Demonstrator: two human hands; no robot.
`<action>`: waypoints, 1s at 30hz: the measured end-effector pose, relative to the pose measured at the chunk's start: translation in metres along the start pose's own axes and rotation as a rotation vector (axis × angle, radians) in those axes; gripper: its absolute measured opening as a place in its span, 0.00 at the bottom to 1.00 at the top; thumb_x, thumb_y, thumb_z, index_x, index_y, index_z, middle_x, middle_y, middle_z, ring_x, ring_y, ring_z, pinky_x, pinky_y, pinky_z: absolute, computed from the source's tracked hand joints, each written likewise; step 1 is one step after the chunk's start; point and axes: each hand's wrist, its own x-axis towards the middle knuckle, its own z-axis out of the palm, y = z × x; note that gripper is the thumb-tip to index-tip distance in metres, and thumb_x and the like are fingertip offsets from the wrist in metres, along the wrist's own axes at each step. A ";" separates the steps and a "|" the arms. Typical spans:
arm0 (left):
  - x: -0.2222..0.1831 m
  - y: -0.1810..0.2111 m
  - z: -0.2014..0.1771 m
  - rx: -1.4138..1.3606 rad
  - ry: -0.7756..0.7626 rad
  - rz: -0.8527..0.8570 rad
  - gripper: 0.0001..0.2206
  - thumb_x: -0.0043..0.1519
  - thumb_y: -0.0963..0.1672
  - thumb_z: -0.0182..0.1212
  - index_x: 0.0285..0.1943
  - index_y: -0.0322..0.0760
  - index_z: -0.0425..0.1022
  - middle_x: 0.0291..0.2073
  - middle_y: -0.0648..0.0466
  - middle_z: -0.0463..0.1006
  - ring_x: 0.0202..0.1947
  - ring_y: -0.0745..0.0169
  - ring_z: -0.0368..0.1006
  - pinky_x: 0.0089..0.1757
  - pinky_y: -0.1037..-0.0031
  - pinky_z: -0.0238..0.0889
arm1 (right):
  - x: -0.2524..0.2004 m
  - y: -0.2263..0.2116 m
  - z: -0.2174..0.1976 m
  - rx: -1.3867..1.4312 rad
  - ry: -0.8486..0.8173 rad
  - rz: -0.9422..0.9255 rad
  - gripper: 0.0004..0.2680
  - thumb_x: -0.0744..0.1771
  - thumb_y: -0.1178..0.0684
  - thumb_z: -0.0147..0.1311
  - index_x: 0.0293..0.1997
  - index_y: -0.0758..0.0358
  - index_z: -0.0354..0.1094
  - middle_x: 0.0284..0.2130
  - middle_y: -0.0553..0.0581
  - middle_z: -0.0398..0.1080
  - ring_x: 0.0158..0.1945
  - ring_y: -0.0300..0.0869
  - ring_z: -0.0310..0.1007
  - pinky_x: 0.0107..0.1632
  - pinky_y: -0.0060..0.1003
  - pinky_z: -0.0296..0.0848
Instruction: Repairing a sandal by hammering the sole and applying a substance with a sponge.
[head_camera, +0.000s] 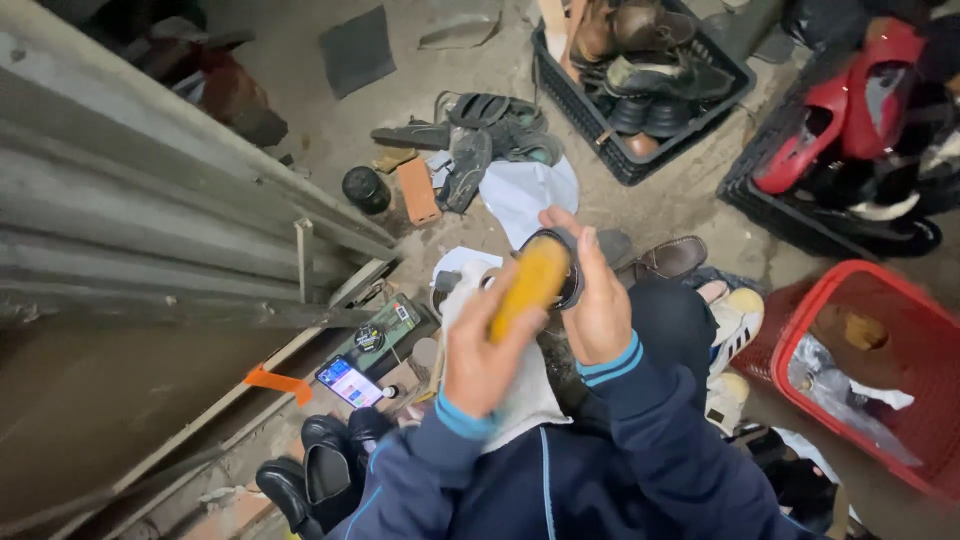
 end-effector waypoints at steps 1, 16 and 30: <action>0.000 -0.002 0.000 0.000 -0.002 0.003 0.24 0.60 0.47 0.71 0.66 0.41 0.75 0.44 0.39 0.79 0.43 0.48 0.79 0.42 0.67 0.73 | -0.001 0.001 -0.001 0.001 0.001 -0.003 0.26 0.73 0.37 0.36 0.74 0.72 0.50 0.70 0.72 0.54 0.72 0.59 0.55 0.71 0.55 0.58; -0.004 -0.072 0.004 -0.212 0.001 -0.330 0.29 0.60 0.47 0.70 0.70 0.37 0.69 0.63 0.35 0.72 0.55 0.51 0.73 0.56 0.62 0.70 | 0.006 0.005 -0.030 -0.050 -0.042 -0.039 0.22 0.72 0.45 0.40 0.67 0.76 0.60 0.62 0.79 0.64 0.68 0.65 0.62 0.68 0.61 0.62; -0.023 -0.064 0.018 -0.218 -0.068 -0.282 0.27 0.57 0.45 0.73 0.69 0.45 0.74 0.60 0.41 0.76 0.58 0.46 0.74 0.52 0.62 0.73 | 0.010 0.006 -0.032 -0.024 0.055 -0.054 0.21 0.70 0.46 0.40 0.65 0.77 0.63 0.60 0.76 0.68 0.66 0.61 0.66 0.68 0.59 0.64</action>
